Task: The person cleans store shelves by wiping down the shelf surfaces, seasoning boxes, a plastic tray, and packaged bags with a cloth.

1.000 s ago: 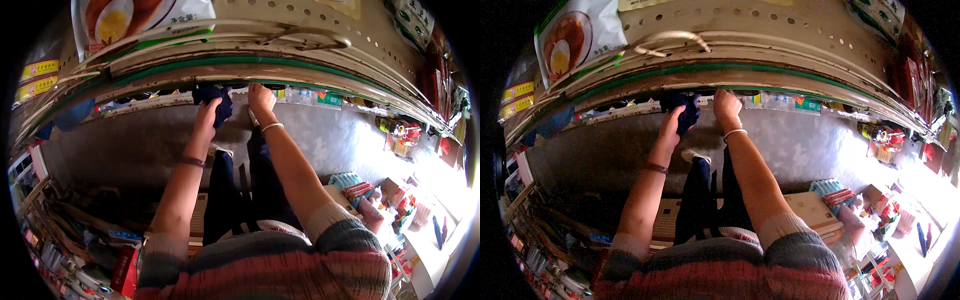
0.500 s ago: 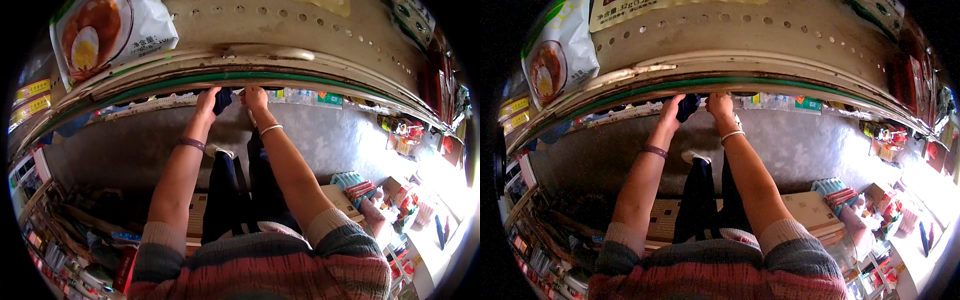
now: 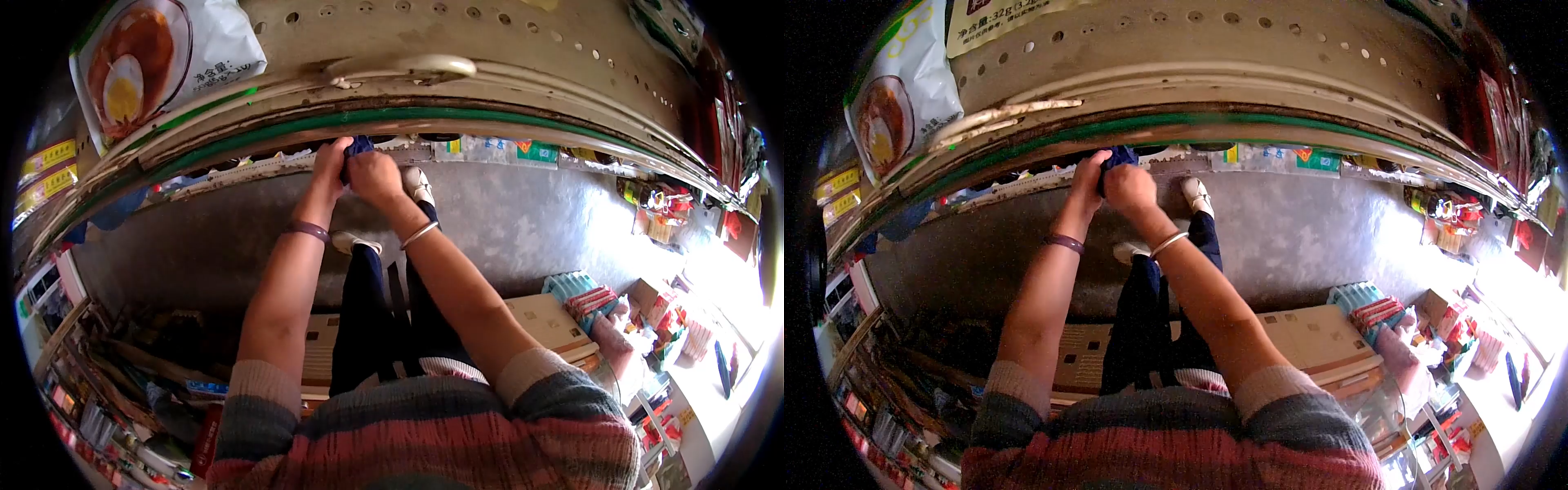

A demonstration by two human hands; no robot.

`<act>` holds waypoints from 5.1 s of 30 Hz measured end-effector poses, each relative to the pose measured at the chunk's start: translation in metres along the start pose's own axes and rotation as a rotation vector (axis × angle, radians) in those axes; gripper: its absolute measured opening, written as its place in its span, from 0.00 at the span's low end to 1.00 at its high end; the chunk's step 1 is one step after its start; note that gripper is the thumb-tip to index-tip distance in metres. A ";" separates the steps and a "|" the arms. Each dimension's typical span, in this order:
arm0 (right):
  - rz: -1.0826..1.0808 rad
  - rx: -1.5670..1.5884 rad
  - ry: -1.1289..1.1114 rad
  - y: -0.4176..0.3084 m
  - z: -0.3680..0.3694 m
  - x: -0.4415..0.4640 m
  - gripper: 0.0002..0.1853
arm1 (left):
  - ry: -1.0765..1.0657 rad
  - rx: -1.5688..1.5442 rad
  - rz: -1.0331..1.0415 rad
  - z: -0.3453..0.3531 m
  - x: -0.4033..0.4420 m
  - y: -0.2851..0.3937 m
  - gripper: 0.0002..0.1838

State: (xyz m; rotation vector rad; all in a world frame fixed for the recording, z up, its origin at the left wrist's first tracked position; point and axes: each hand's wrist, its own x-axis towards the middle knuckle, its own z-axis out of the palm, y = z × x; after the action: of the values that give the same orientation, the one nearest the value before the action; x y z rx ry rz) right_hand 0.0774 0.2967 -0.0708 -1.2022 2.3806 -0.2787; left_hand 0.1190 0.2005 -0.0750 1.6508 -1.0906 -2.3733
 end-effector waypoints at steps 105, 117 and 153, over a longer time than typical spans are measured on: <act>0.421 2.070 1.500 0.470 -0.298 -0.628 0.10 | -1.361 0.953 0.126 0.666 -0.418 -0.279 0.14; 0.466 2.132 1.609 0.706 -0.374 -0.702 0.10 | -1.666 1.229 0.241 0.936 -0.413 -0.379 0.15; 1.103 1.496 2.239 1.104 -0.395 -1.248 0.06 | -2.325 1.709 -0.696 1.437 -0.734 -0.966 0.14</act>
State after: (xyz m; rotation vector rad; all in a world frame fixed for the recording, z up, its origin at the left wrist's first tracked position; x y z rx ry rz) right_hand -0.2533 1.9470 0.2440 -1.2009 -0.9911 1.7952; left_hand -0.4460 1.9696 0.2225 0.9927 0.7979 0.6252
